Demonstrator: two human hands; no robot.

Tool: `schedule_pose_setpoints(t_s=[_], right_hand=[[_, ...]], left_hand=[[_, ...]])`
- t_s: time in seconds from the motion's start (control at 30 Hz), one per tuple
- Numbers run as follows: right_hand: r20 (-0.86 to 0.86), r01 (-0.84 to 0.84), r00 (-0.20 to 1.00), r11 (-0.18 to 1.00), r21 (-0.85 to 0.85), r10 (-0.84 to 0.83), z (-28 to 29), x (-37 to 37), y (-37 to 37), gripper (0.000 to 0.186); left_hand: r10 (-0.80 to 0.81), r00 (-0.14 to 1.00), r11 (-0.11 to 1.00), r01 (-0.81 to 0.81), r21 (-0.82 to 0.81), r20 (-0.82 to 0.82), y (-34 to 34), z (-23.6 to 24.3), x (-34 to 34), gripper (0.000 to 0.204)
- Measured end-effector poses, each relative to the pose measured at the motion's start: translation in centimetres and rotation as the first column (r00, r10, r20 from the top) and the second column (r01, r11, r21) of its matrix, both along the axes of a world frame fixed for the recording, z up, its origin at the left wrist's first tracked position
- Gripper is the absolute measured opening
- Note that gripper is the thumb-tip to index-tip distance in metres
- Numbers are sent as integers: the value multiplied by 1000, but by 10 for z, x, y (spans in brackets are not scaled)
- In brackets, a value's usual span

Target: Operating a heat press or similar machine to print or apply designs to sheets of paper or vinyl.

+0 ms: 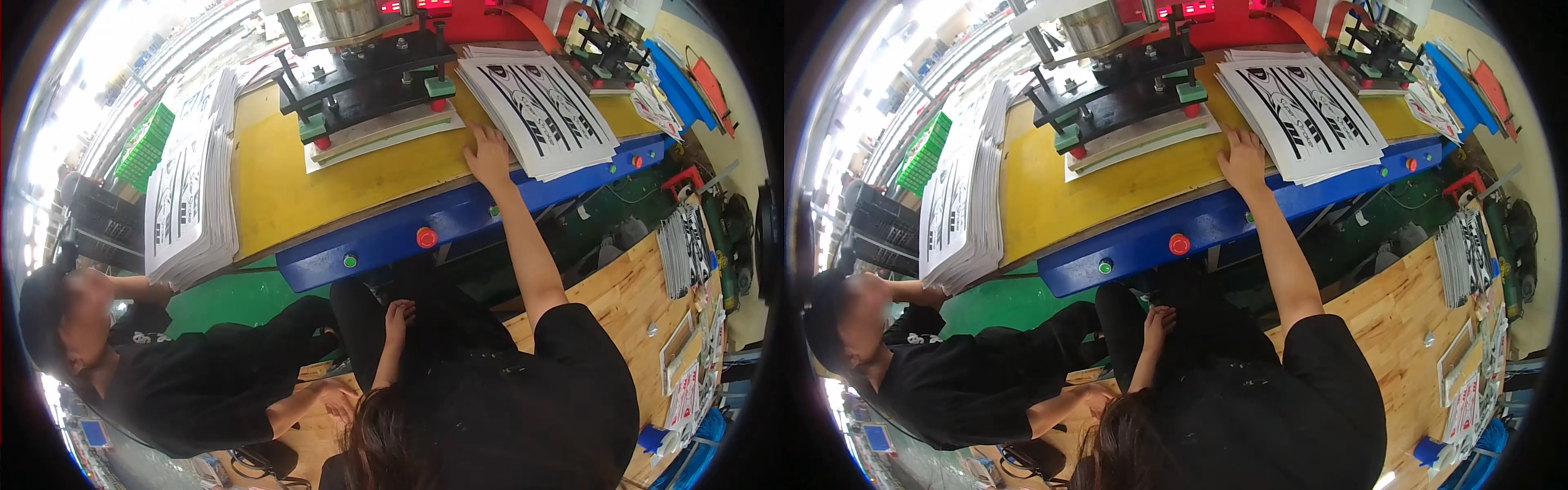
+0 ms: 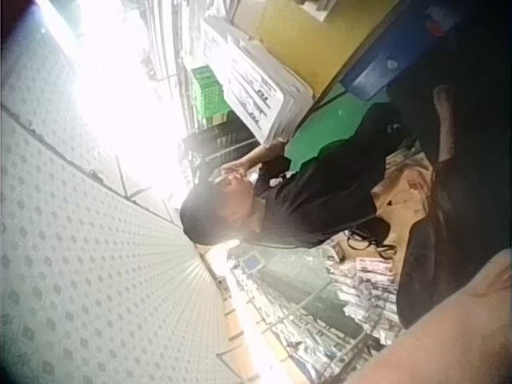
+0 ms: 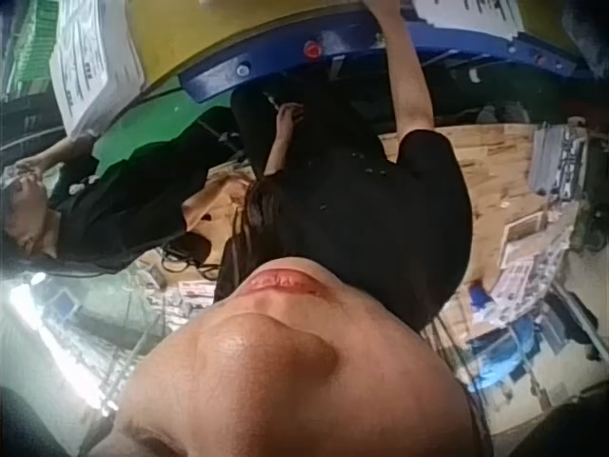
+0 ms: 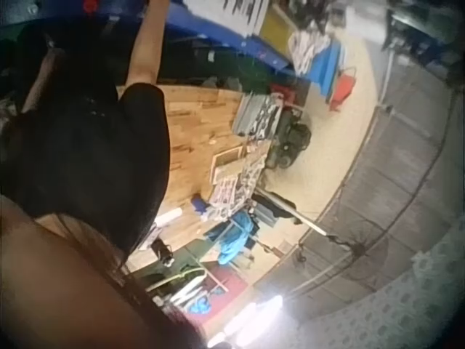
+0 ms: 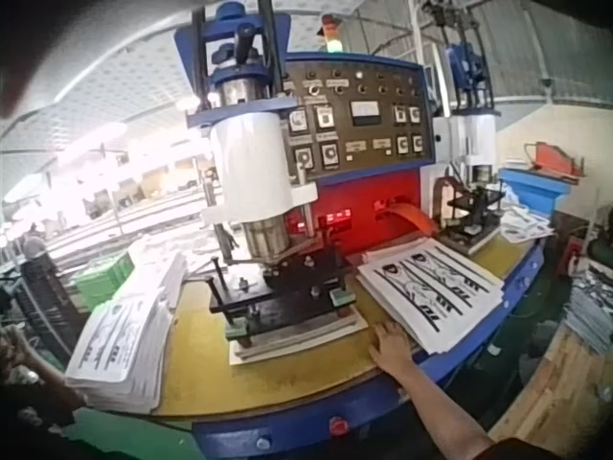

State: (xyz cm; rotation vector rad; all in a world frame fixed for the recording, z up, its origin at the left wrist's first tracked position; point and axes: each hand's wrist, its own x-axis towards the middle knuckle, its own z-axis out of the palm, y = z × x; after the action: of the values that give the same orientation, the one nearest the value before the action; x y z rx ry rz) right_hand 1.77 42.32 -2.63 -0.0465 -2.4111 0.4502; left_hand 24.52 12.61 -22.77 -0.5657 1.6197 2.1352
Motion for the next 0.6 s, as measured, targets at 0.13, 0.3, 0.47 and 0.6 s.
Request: schedule_pose_setpoints(t_s=[0.13, 0.3, 0.47, 0.6], right_hand=[[89, 20, 996, 996, 87, -28, -2, -8, -6, 46], [4, 6, 1000, 993, 116, -6, 1, -9, -2, 29], [-44, -227, 972, 972, 57, 230, 8, 19, -25, 17], [-102, -547, 827, 833, 82, 553, 9, 68, -62, 21]], left_hand=[[20, 1000, 1000, -20, -3, 8, -2, 0, 1, 19], [3, 1000, 1000, -3, 9, -8, 0, 0, -4, 19], [9, 1000, 1000, -9, -7, -14, 0, -5, 5, 19], [27, 999, 1000, -27, 1, -23, 2, -13, 8, 19]])
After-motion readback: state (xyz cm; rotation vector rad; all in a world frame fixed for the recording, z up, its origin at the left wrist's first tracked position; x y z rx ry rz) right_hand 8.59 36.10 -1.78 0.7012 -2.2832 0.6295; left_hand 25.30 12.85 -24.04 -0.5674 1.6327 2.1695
